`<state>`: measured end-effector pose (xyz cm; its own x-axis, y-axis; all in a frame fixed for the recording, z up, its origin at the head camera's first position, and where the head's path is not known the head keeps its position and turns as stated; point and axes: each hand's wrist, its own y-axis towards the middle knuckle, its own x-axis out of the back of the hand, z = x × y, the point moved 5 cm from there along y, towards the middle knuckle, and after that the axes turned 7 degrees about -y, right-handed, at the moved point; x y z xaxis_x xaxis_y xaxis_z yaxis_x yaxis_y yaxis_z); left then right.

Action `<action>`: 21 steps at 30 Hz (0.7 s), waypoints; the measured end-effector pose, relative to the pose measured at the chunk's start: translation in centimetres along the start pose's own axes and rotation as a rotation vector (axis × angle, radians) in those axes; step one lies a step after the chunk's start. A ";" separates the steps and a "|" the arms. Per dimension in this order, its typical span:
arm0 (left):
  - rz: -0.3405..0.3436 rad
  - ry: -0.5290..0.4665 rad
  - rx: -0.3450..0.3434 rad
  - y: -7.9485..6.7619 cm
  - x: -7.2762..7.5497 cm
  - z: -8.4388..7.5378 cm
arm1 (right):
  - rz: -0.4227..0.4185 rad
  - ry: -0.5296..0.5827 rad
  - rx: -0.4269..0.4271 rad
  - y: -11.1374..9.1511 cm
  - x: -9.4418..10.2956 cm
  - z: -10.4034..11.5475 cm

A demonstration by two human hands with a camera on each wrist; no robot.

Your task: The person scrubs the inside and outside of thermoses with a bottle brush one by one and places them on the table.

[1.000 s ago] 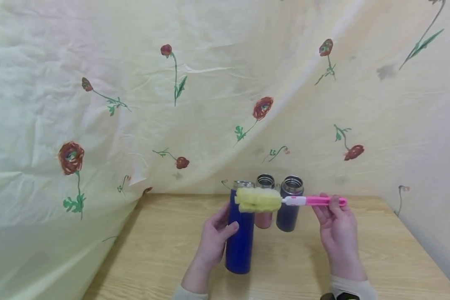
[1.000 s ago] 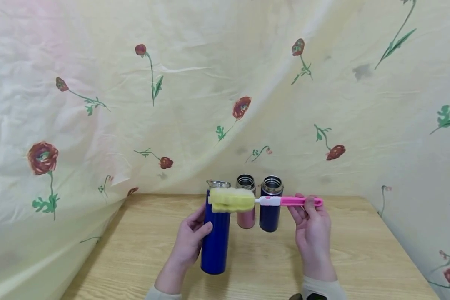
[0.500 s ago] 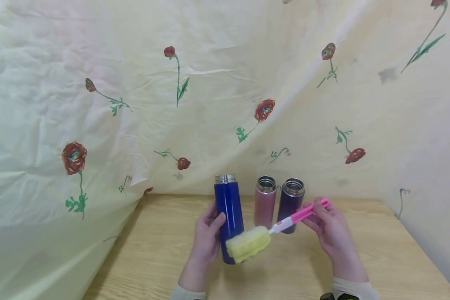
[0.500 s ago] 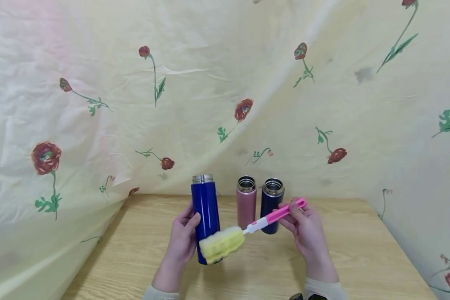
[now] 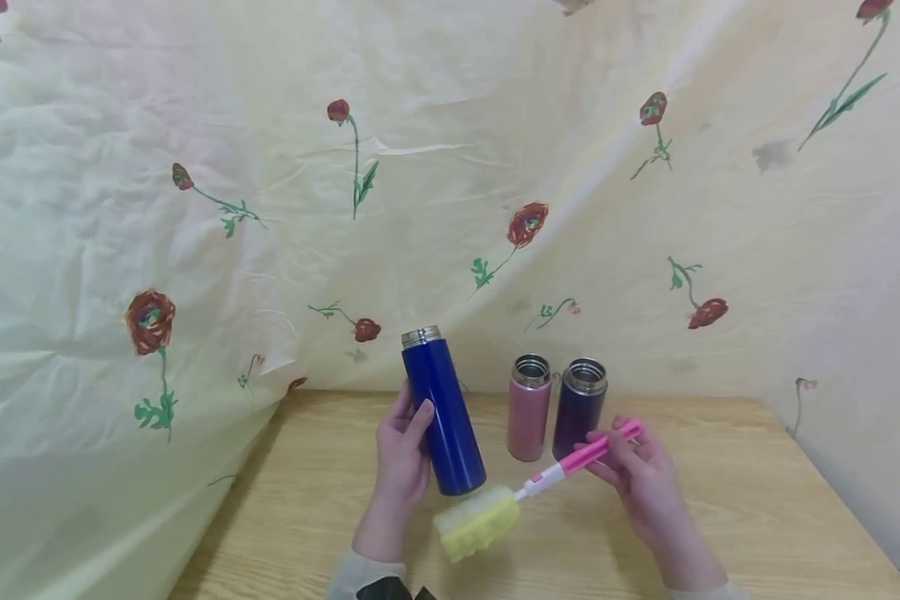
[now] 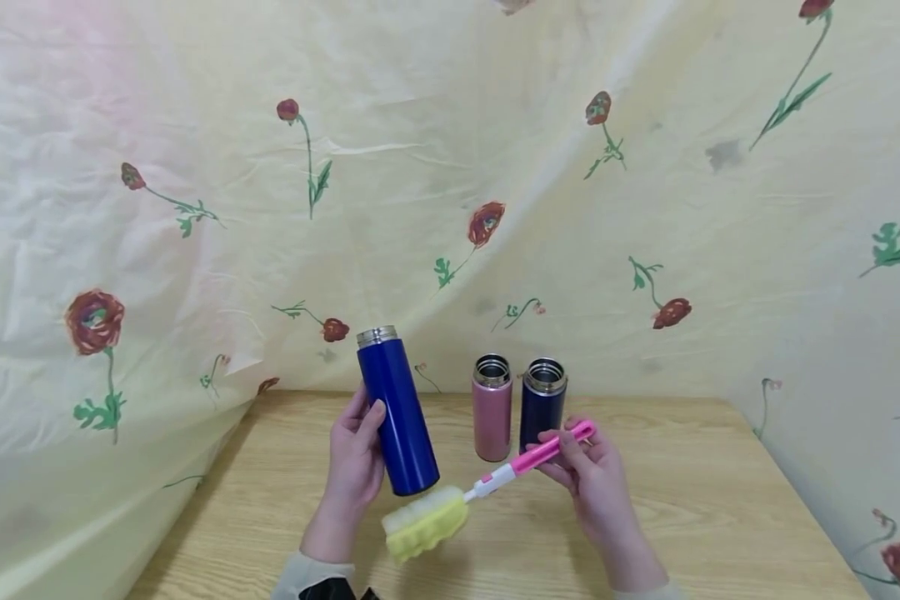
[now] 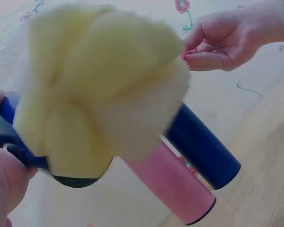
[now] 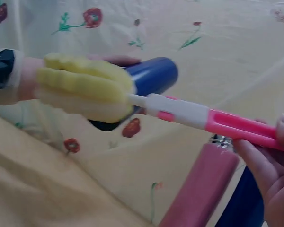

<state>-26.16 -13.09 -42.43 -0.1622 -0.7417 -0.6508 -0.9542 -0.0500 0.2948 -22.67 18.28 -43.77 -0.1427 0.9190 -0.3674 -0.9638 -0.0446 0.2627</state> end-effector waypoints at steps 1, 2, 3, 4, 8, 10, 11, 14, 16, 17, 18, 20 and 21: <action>0.001 -0.001 -0.009 0.0 0.0 0.0 | -0.016 0.007 0.000 -0.2 0.1 -0.1; -0.003 -0.003 -0.015 0.0 0.0 0.0 | -0.034 0.018 -0.003 -0.3 0.2 -0.2; -0.007 -0.003 -0.019 0.0 0.0 0.0 | -0.054 0.024 -0.007 -0.4 0.3 -0.4; -0.013 0.000 -0.023 0.0 0.0 0.0 | -0.074 0.027 -0.011 -0.6 0.4 -0.5; -0.039 0.003 -0.028 0.0 0.1 0.0 | -0.131 0.036 -0.027 -0.9 0.5 -0.9; -0.046 0.003 -0.031 0.0 0.1 0.0 | -0.142 0.024 -0.023 -0.9 0.4 -0.9; -0.053 0.000 -0.034 0.0 0.1 0.0 | -0.143 0.017 -0.016 -1.0 0.3 -0.9; -0.073 -0.015 -0.043 0.0 0.1 0.0 | -0.141 0.000 0.009 -1.2 0.0 -0.8; -0.088 -0.023 -0.047 0.0 0.1 0.0 | -0.134 0.004 0.028 -1.4 -0.2 -0.8; -0.094 -0.026 -0.049 0.0 0.1 0.0 | -0.130 0.012 0.036 -1.4 -0.3 -0.7; -0.096 -0.026 -0.048 0.0 0.1 0.0 | -0.127 0.020 0.039 -1.5 -0.3 -0.7; -0.099 -0.023 -0.046 0.0 0.2 0.0 | -0.124 0.034 0.044 -1.6 -0.4 -0.6; -0.096 -0.019 -0.045 0.0 0.1 0.0 | -0.130 0.037 0.043 -1.6 -0.4 -0.6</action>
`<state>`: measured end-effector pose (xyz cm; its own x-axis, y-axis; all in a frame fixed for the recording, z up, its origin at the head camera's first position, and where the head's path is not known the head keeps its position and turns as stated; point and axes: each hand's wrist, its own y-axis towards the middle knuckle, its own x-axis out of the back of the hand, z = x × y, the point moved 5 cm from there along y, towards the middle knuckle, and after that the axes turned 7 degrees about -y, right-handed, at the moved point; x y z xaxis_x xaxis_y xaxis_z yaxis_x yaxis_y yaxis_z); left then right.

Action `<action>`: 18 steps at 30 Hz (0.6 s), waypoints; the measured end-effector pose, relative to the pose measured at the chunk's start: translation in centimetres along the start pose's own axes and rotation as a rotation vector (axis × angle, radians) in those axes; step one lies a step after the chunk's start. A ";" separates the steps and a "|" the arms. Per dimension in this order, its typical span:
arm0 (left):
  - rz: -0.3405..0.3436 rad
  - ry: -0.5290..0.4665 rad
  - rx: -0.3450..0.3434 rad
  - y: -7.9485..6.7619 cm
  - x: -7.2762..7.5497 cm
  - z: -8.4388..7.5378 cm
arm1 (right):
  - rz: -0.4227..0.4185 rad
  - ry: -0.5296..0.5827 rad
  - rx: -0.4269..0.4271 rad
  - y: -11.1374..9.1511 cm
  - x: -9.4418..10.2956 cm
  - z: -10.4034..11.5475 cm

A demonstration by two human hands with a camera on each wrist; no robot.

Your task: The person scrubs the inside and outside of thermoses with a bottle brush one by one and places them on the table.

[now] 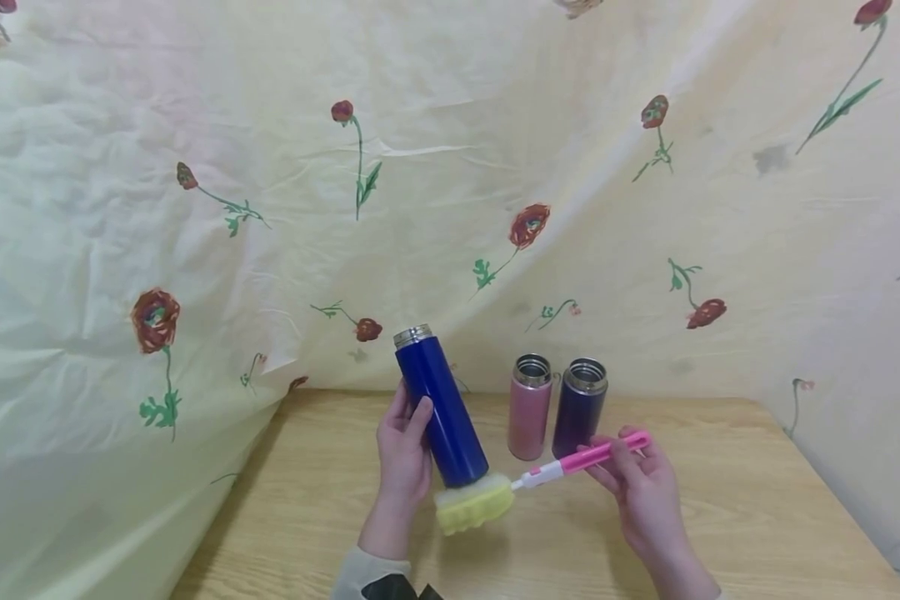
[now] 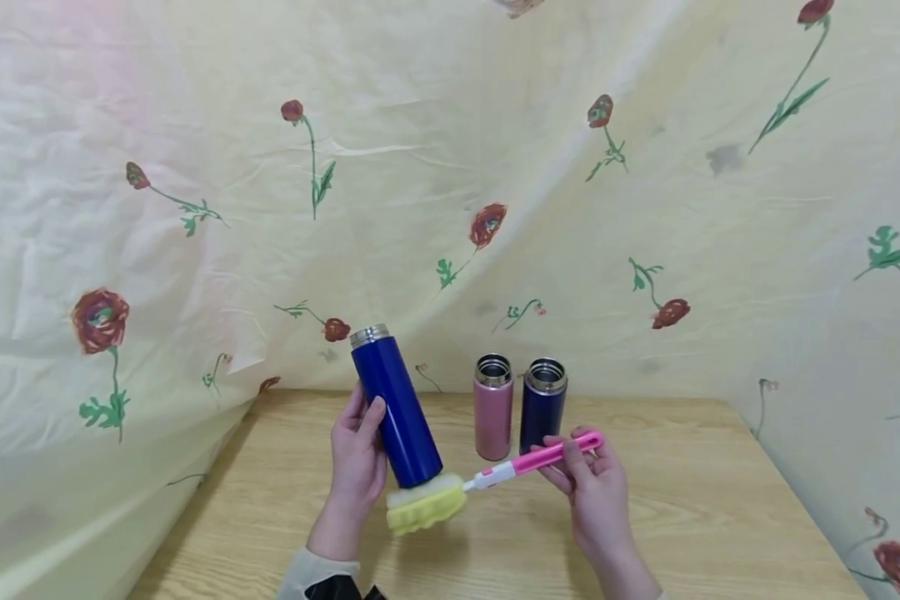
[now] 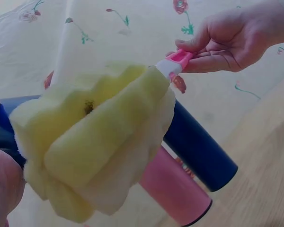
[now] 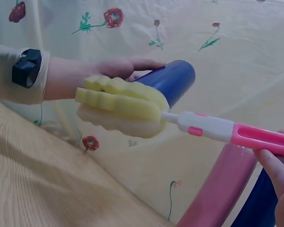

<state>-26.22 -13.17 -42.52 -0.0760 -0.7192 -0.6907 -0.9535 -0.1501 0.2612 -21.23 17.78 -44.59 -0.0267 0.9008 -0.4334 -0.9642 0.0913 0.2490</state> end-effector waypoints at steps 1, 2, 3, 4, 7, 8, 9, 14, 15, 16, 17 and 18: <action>0.002 0.005 0.002 0.0 0.0 0.0 | -0.009 0.003 -0.002 0.0 0.1 0.0; 0.007 0.010 0.005 0.0 -0.1 0.0 | -0.022 0.000 -0.005 0.0 0.2 0.0; 0.010 0.013 0.009 0.0 -0.1 0.1 | -0.035 -0.003 -0.008 -0.1 0.2 0.0; 0.011 0.016 0.012 0.0 -0.1 0.1 | -0.047 -0.009 -0.010 -0.1 0.3 -0.1; 0.014 0.029 0.020 -0.1 -0.1 0.1 | -0.063 -0.019 -0.015 -0.3 0.5 -0.2; 0.014 0.030 0.021 -0.1 -0.1 0.2 | -0.060 -0.018 -0.014 -0.3 0.5 -0.2; 0.012 0.029 0.022 -0.1 -0.1 0.2 | -0.056 -0.011 -0.010 -0.4 0.5 -0.2; 0.000 0.034 0.031 -0.2 -0.1 0.3 | -0.054 0.021 0.003 -0.5 0.7 -0.1; -0.004 0.038 0.034 -0.2 -0.1 0.3 | -0.058 0.023 0.002 -0.5 0.7 -0.1; -0.006 0.041 0.036 -0.2 -0.1 0.3 | -0.063 0.023 -0.001 -0.5 0.7 -0.1; -0.007 0.044 0.037 -0.2 -0.1 0.3 | -0.063 0.024 -0.001 -0.5 0.8 0.0; -0.008 0.045 0.037 -0.2 -0.2 0.3 | -0.062 0.024 0.000 -0.5 0.8 0.0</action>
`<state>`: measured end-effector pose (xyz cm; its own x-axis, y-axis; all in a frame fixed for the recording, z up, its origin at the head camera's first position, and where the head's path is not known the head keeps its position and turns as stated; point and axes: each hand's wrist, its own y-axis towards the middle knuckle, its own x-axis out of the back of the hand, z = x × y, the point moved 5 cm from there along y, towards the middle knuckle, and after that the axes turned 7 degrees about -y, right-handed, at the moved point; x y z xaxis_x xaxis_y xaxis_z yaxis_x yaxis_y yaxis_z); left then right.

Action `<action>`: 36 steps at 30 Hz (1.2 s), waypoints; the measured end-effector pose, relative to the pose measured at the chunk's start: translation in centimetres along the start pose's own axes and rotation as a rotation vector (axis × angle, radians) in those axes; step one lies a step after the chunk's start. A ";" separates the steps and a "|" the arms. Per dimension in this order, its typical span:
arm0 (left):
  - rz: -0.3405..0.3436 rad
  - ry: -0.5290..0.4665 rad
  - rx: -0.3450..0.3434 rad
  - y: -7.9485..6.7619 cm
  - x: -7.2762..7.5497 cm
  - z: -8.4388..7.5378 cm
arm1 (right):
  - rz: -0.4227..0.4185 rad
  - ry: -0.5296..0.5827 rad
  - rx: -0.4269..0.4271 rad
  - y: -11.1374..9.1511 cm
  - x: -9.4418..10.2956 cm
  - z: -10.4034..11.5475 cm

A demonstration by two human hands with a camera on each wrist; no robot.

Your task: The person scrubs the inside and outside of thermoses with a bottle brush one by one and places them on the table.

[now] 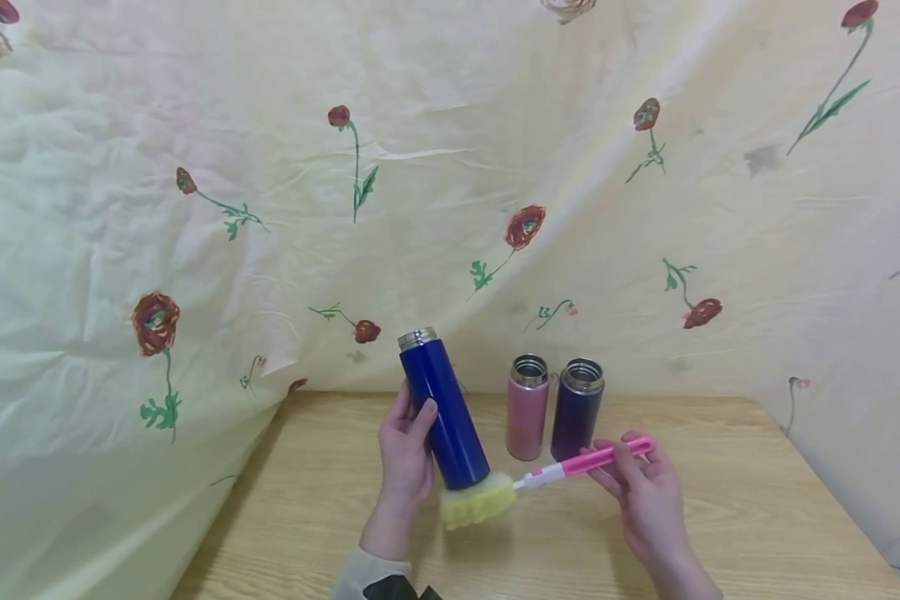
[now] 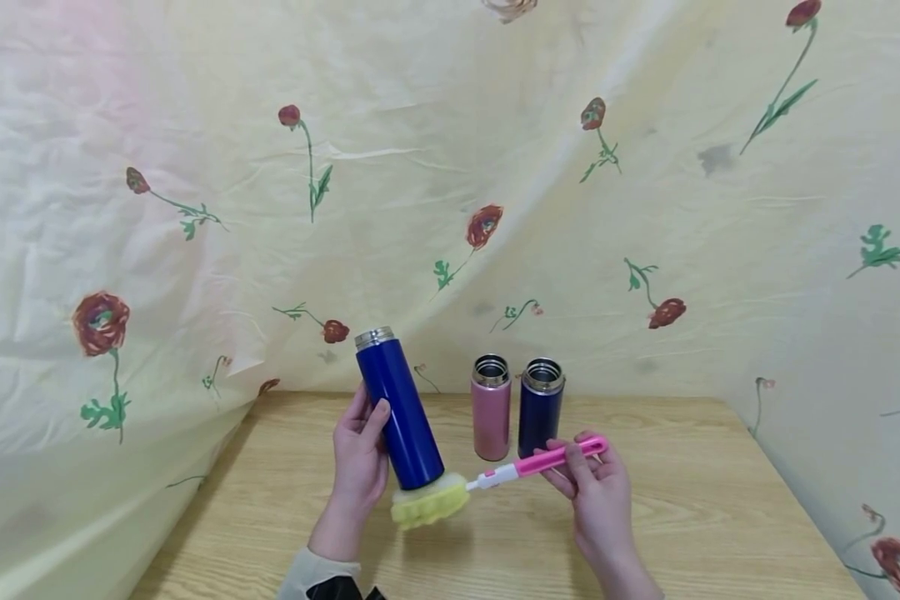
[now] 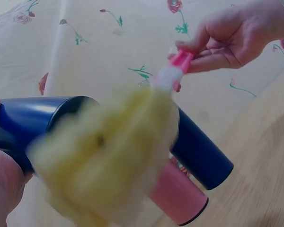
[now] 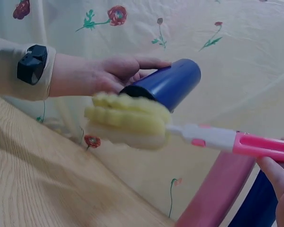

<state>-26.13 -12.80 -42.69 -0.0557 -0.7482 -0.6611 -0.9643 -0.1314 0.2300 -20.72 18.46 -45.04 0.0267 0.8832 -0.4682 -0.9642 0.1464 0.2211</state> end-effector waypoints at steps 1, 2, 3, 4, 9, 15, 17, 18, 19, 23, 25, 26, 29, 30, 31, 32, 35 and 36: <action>-0.001 0.001 0.000 0.0 0.0 0.0 | 0.001 0.001 -0.001 0.0 0.0 0.0; 0.001 0.002 -0.002 0.0 0.0 0.0 | 0.002 0.004 0.001 0.0 0.0 0.1; 0.002 0.001 -0.003 0.0 0.1 0.0 | 0.003 0.008 0.003 0.0 0.0 0.1; 0.004 -0.002 -0.005 0.0 0.1 0.0 | 0.002 0.007 0.006 0.0 0.0 0.2; 0.021 -0.008 -0.016 -0.1 -0.1 0.1 | 0.028 0.009 -0.007 -0.2 -0.3 0.2; 0.009 0.004 -0.024 -0.3 0.1 -0.1 | 0.014 -0.059 -0.015 0.1 -0.2 0.1; 0.008 0.008 -0.026 -0.3 0.1 -0.1 | -0.018 -0.089 -0.012 0.2 0.2 0.1; 0.009 0.005 -0.028 -0.3 0.1 -0.2 | -0.034 -0.097 -0.011 0.2 0.5 0.1; 0.008 0.004 -0.028 -0.3 0.1 -0.2 | -0.046 -0.100 -0.011 0.3 0.8 0.1; -0.006 0.027 -0.033 -0.2 0.5 -0.3 | -0.060 -0.080 -0.001 0.5 2.3 0.7; -0.012 0.062 -0.040 -0.2 0.9 -0.3 | -0.045 -0.069 0.002 0.6 3.2 1.2; -0.013 0.081 -0.044 -0.1 1.2 -0.2 | -0.034 -0.061 0.003 0.6 3.6 1.5; -0.001 0.127 -0.055 0.1 2.2 0.4 | 0.003 -0.011 -0.008 0.7 5.4 2.3; 0.004 0.139 -0.056 0.3 2.5 0.7 | 0.011 0.014 -0.016 0.7 6.1 2.6; 0.008 0.150 -0.052 0.4 2.9 1.0 | 0.017 0.046 -0.025 0.8 6.8 2.9; 0.009 0.159 -0.048 0.6 3.3 1.4 | 0.020 0.080 -0.032 0.8 7.5 3.1; -0.001 0.201 -0.024 1.1 4.5 2.5 | 0.009 0.175 -0.060 0.6 9.8 3.9; -0.008 0.214 -0.015 1.3 4.8 2.9 | -0.001 0.206 -0.071 0.4 10.5 4.1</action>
<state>-28.38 -14.71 -47.66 0.0093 -0.8677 -0.4969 -0.9604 -0.1461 0.2372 -19.75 29.61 -46.30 -0.0202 0.7724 -0.6348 -0.9805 0.1087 0.1635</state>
